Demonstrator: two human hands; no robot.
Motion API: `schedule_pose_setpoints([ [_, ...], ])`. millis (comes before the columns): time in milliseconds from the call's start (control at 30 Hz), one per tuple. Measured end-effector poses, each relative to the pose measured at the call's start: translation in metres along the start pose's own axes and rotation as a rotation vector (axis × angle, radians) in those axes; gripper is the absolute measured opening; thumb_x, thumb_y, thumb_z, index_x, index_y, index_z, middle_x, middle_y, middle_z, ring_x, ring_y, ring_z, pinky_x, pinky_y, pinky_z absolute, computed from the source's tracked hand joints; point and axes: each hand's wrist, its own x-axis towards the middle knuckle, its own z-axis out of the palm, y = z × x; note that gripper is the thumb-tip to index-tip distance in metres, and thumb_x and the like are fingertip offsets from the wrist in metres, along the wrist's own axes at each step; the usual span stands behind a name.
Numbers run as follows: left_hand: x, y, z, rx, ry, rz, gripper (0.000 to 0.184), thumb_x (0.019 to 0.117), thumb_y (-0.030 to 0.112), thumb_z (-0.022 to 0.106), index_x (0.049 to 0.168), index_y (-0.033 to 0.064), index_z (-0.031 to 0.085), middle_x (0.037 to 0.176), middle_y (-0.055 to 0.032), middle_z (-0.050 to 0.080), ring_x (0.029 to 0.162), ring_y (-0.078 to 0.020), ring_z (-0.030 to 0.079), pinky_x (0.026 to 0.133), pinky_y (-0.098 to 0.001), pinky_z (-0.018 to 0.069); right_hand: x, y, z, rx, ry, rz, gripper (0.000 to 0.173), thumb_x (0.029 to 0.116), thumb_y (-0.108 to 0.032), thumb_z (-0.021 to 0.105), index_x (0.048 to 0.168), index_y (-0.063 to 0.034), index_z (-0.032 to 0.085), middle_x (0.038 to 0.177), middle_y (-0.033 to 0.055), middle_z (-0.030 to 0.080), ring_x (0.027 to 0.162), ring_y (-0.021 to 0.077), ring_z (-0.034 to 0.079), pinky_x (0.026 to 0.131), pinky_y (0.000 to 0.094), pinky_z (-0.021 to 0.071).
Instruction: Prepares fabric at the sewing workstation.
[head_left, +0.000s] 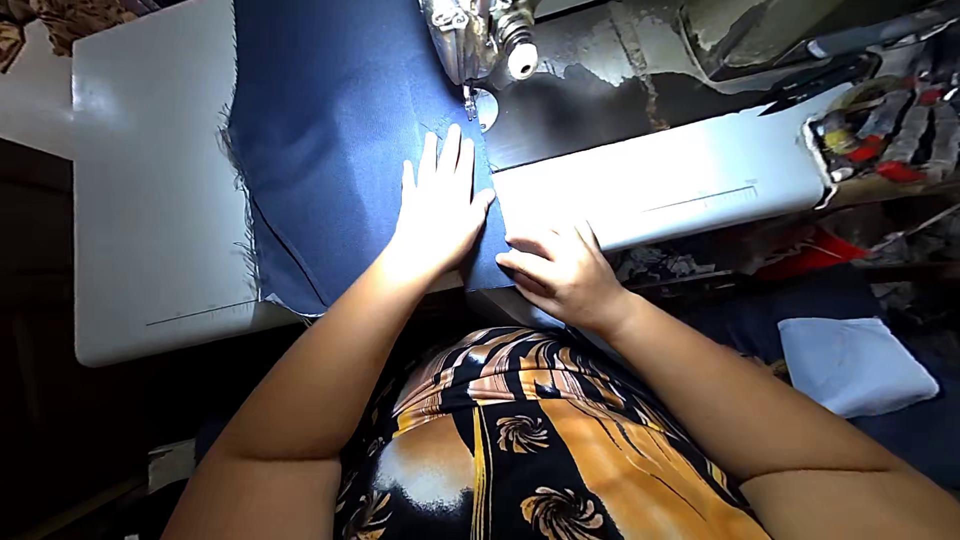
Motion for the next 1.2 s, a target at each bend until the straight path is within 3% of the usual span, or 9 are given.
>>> schedule_pose_setpoints([
  [133,-0.048,0.004,0.021,-0.119,0.141,0.088,0.053,0.1055,0.041,0.045,0.148,0.0106,0.054,0.163,-0.0145,0.039,0.154,-0.0360,0.030,0.121,-0.0642,0.0211,-0.004,0.004,0.007,0.087,0.147,-0.061,0.019,0.0949,-0.018,0.063,0.100,-0.0143,0.081,0.112,0.0093,0.074,0.103,0.0279,0.065,0.091,0.0491,0.0444],
  [200,-0.059,0.001,0.029,-0.182,0.185,0.125,0.048,0.1052,0.038,0.047,0.142,0.0104,0.059,0.160,-0.0134,0.044,0.153,-0.0334,0.032,0.124,-0.0615,0.0178,-0.004,0.005,0.008,0.142,0.174,-0.093,0.020,0.0955,-0.014,0.062,0.100,-0.0091,0.081,0.111,0.0111,0.076,0.106,0.0265,0.069,0.090,0.0432,0.0523],
  [267,-0.063,-0.003,0.034,-0.221,0.233,0.178,0.045,0.1048,0.035,0.048,0.138,0.0093,0.062,0.156,-0.0134,0.049,0.152,-0.0323,0.035,0.124,-0.0606,0.0183,-0.004,0.005,0.008,0.210,0.178,-0.122,0.020,0.0958,-0.010,0.061,0.101,-0.0035,0.079,0.112,0.0147,0.076,0.112,0.0275,0.071,0.096,0.0397,0.0560],
  [367,-0.064,-0.003,0.034,-0.268,0.250,0.217,0.041,0.1042,0.033,0.050,0.134,0.0092,0.065,0.154,-0.0125,0.052,0.151,-0.0308,0.038,0.124,-0.0606,0.0192,-0.006,0.004,0.011,0.223,0.194,-0.144,0.020,0.0961,-0.008,0.062,0.102,-0.0022,0.080,0.113,0.0156,0.076,0.114,0.0281,0.071,0.101,0.0394,0.0543],
  [500,-0.063,-0.004,0.037,-0.274,0.284,0.249,0.038,0.1034,0.031,0.051,0.130,0.0089,0.068,0.151,-0.0132,0.055,0.149,-0.0312,0.041,0.123,-0.0620,0.0203,-0.008,0.002,0.011,0.187,0.204,-0.136,0.018,0.0963,-0.009,0.063,0.102,-0.0041,0.080,0.108,0.0128,0.076,0.100,0.0242,0.070,0.087,0.0365,0.0544],
  [767,-0.065,-0.004,0.038,-0.263,0.315,0.274,0.037,0.1023,0.030,0.053,0.127,0.0073,0.069,0.150,-0.0130,0.056,0.148,-0.0304,0.042,0.123,-0.0613,0.0207,-0.009,0.003,0.011,0.163,0.202,-0.139,0.019,0.0972,-0.011,0.062,0.101,-0.0046,0.080,0.107,0.0129,0.075,0.099,0.0243,0.070,0.085,0.0363,0.0540],
  [1067,-0.064,-0.003,0.039,-0.251,0.307,0.258,0.035,0.1025,0.031,0.053,0.125,0.0103,0.070,0.148,-0.0091,0.058,0.147,-0.0290,0.044,0.122,-0.0627,0.0230,-0.009,0.004,0.009,0.190,0.172,-0.126,0.019,0.0967,-0.011,0.062,0.101,-0.0039,0.079,0.108,0.0135,0.075,0.103,0.0251,0.069,0.090,0.0376,0.0540],
  [1200,-0.067,0.002,0.035,-0.235,0.257,0.217,0.035,0.1040,0.032,0.052,0.126,0.0110,0.070,0.152,-0.0063,0.056,0.150,-0.0283,0.040,0.122,-0.0645,0.0204,-0.003,0.000,0.003,0.188,0.084,-0.069,0.022,0.0966,-0.014,0.060,0.100,-0.0044,0.080,0.114,0.0143,0.075,0.109,0.0262,0.069,0.093,0.0387,0.0539],
])
